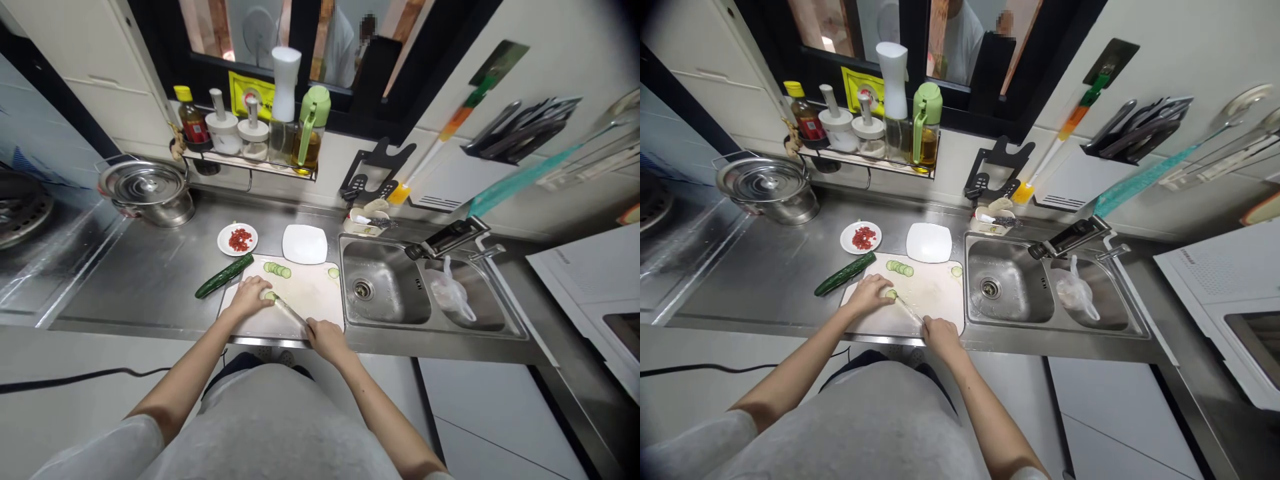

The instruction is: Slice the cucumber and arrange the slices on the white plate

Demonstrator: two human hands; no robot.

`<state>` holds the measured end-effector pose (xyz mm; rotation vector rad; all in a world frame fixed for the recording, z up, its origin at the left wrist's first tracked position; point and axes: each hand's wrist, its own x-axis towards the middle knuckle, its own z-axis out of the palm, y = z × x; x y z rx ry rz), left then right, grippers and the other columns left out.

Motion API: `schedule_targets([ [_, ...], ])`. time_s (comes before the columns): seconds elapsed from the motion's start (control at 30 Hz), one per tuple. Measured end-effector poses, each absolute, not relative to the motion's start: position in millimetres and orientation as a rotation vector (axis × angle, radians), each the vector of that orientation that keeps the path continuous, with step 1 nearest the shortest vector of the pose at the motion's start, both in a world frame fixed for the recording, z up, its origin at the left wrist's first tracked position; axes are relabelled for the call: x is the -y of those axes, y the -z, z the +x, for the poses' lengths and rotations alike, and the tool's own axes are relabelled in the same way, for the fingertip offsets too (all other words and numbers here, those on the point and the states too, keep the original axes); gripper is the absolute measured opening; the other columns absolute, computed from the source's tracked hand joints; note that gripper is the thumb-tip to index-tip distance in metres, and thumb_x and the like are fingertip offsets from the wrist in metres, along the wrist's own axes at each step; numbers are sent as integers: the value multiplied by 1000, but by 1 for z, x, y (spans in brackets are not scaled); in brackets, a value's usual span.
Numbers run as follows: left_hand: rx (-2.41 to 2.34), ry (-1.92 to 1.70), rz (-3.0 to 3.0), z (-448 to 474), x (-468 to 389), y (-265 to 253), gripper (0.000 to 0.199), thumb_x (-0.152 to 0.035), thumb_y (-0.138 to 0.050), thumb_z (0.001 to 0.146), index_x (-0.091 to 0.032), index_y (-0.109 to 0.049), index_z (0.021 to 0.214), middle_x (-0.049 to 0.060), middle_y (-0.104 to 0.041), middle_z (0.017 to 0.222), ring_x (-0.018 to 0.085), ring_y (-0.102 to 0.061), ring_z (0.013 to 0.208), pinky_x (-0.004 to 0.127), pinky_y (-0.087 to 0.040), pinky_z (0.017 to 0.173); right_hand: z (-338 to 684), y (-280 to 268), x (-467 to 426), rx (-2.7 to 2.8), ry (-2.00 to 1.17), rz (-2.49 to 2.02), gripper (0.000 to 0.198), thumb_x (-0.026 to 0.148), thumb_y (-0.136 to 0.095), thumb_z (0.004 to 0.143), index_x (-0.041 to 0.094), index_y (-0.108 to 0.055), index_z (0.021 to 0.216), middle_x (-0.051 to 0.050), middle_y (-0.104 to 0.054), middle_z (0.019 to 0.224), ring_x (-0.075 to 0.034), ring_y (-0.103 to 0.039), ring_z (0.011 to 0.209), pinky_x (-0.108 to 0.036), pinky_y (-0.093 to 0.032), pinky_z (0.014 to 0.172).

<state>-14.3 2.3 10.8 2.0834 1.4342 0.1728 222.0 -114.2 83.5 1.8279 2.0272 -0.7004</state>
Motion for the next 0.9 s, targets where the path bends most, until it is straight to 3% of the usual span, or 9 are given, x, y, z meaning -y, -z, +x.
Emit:
schedule_targets([
  [0.47, -1423, -170, 2076, -10, 7, -1, 33, -36, -65, 76, -31, -68, 108, 6, -58, 113, 28, -49, 113, 40, -35, 95, 224, -83, 113, -2029, 655, 1758, 29, 31, -34, 98, 22, -60, 107, -11, -71, 97, -23, -66, 93, -28, -37, 74],
  [0.9, -1392, -170, 2076, -12, 4, 3, 32, -37, -67, 75, -31, -69, 106, 5, -57, 112, 28, -49, 112, 40, -36, 93, 228, -78, 114, -2041, 660, 1707, 30, 30, -32, 98, 21, -58, 109, -12, -71, 98, -25, -66, 92, -30, -37, 71],
])
